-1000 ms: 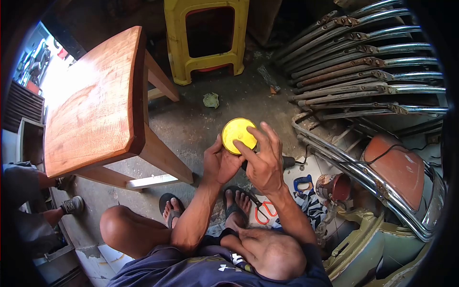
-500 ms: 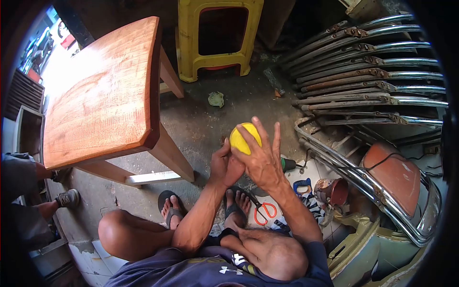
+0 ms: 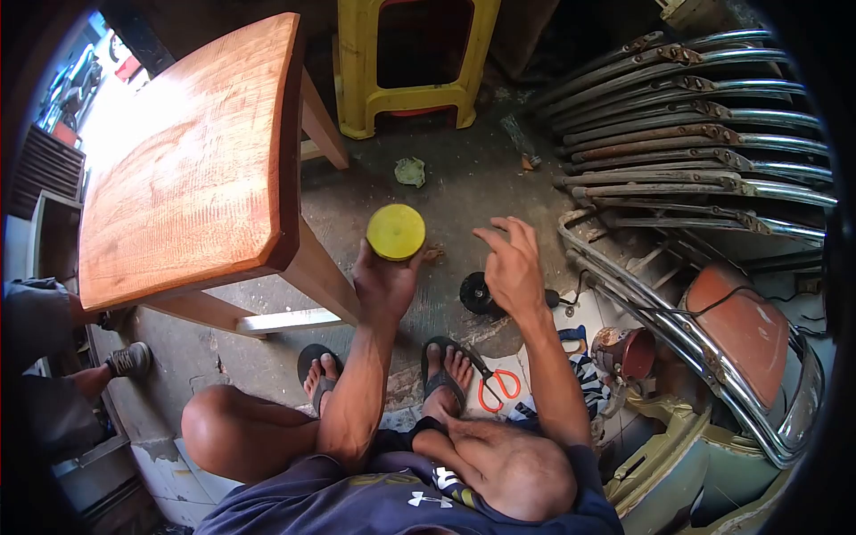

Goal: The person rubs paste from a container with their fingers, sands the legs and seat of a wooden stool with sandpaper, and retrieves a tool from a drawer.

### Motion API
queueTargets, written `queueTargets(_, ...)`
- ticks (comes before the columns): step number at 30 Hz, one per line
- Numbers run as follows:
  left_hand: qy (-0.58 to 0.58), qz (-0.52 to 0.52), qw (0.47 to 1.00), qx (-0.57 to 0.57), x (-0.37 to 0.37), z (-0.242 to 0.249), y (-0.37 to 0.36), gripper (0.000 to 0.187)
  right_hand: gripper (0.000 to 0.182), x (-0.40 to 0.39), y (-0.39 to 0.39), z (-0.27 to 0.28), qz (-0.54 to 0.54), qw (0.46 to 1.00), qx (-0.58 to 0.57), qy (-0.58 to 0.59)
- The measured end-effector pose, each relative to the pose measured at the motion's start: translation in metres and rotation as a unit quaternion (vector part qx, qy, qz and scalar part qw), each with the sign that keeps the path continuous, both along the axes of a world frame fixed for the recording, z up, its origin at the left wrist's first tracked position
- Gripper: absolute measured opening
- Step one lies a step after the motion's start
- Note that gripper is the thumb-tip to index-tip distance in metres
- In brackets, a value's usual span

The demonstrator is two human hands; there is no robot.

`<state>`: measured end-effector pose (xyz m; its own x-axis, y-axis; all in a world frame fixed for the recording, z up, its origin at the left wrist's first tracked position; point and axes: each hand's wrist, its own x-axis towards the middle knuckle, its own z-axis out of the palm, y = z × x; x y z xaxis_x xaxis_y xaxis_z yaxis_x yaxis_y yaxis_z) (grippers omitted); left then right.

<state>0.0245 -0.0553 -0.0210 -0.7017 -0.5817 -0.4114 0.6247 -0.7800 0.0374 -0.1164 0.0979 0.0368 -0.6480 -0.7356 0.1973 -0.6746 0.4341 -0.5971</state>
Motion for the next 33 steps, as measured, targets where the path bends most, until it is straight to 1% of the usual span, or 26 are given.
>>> queueTargets(2, -0.005, 0.015, 1.000, 0.011, 0.001, -0.005, -0.004, 0.048, 0.047, -0.009, -0.010, -0.047, 0.039, 0.993, 0.108, 0.038)
queueTargets(3, -0.010, 0.031, 0.999, 0.024, 0.003, -0.003, -0.006, 0.048, 0.047, -0.009, -0.019, -0.052, 0.042, 0.993, 0.107, 0.037)
queueTargets(5, -0.020, 0.042, 0.998, 0.041, 0.006, 0.001, -0.005, 0.049, 0.051, -0.002, -0.038, -0.062, 0.139, 0.958, 0.243, 0.068)
queueTargets(6, -0.025, 0.051, 0.997, 0.057, 0.005, 0.004, -0.005, 0.049, 0.051, -0.001, -0.047, -0.068, 0.169, 0.941, 0.284, 0.070)
queueTargets(7, -0.026, 0.053, 0.997, 0.056, 0.006, 0.003, -0.006, 0.049, 0.051, 0.000, -0.054, -0.074, 0.172, 0.941, 0.282, 0.070)
queueTargets(9, -0.025, 0.064, 0.997, 0.033, 0.008, 0.000, -0.004, 0.050, 0.032, 0.003, -0.068, -0.083, 0.163, 0.941, 0.294, 0.026)
queueTargets(10, -0.025, 0.067, 0.997, 0.035, 0.010, -0.004, -0.002, 0.050, 0.032, 0.001, -0.072, -0.096, 0.166, 0.940, 0.296, 0.027)
queueTargets(11, -0.023, 0.058, 0.998, 0.026, 0.012, -0.007, 0.000, 0.051, 0.030, -0.001, -0.077, -0.110, 0.143, 0.940, 0.311, 0.019)
queueTargets(13, -0.022, 0.054, 0.998, 0.018, 0.014, -0.001, 0.004, 0.052, 0.029, -0.001, -0.088, -0.112, 0.125, 0.937, 0.325, 0.012)
queueTargets(15, -0.065, 0.047, 0.997, 0.016, 0.015, 0.005, 0.008, 0.054, 0.031, -0.006, -0.094, -0.111, 0.168, 0.889, 0.425, 0.040)
queueTargets(16, -0.059, 0.044, 0.997, 0.013, 0.016, 0.001, 0.009, 0.054, 0.031, -0.012, -0.095, -0.132, 0.171, 0.889, 0.424, 0.040)
queueTargets(17, -0.059, 0.046, 0.997, 0.013, 0.017, -0.001, 0.009, 0.054, 0.031, -0.023, -0.093, -0.172, 0.145, 0.906, 0.396, 0.043)
queueTargets(19, -0.049, 0.037, 0.998, 0.013, 0.018, -0.002, 0.008, 0.053, 0.030, -0.019, -0.098, -0.158, 0.118, 0.921, 0.369, 0.048)
queueTargets(21, -0.052, 0.033, 0.998, 0.012, 0.019, -0.002, 0.008, 0.053, 0.030, -0.017, -0.096, -0.134, 0.166, 0.885, 0.434, 0.026)
queueTargets(25, -0.060, 0.021, 0.998, -0.002, 0.019, -0.003, 0.009, 0.052, 0.025, -0.012, -0.093, -0.117, 0.176, 0.899, 0.400, 0.007)
queueTargets(26, -0.062, 0.023, 0.998, -0.003, 0.021, -0.004, 0.009, 0.052, 0.028, -0.012, -0.089, -0.111, 0.183, 0.910, 0.373, 0.014)
queueTargets(27, -0.040, 0.012, 0.999, -0.004, 0.022, -0.005, 0.008, 0.052, 0.032, -0.011, -0.086, -0.105, 0.189, 0.919, 0.345, 0.021)
queueTargets(28, -0.016, 0.002, 1.000, -0.005, 0.021, -0.006, 0.008, 0.052, 0.032, -0.011, -0.082, -0.099, 0.191, 0.919, 0.345, 0.021)
queueTargets(30, -0.025, 0.008, 1.000, -0.003, 0.022, -0.002, 0.010, 0.052, 0.037, -0.010, -0.071, -0.090, 0.179, 0.934, 0.309, 0.023)
queueTargets(31, -0.034, 0.011, 0.999, -0.005, 0.022, 0.001, 0.009, 0.052, 0.037, -0.010, -0.065, -0.092, 0.174, 0.934, 0.311, 0.023)
queueTargets(33, -0.020, 0.001, 1.000, -0.004, 0.019, -0.012, 0.009, 0.050, 0.045, -0.010, -0.055, -0.095, 0.158, 0.947, 0.277, 0.045)
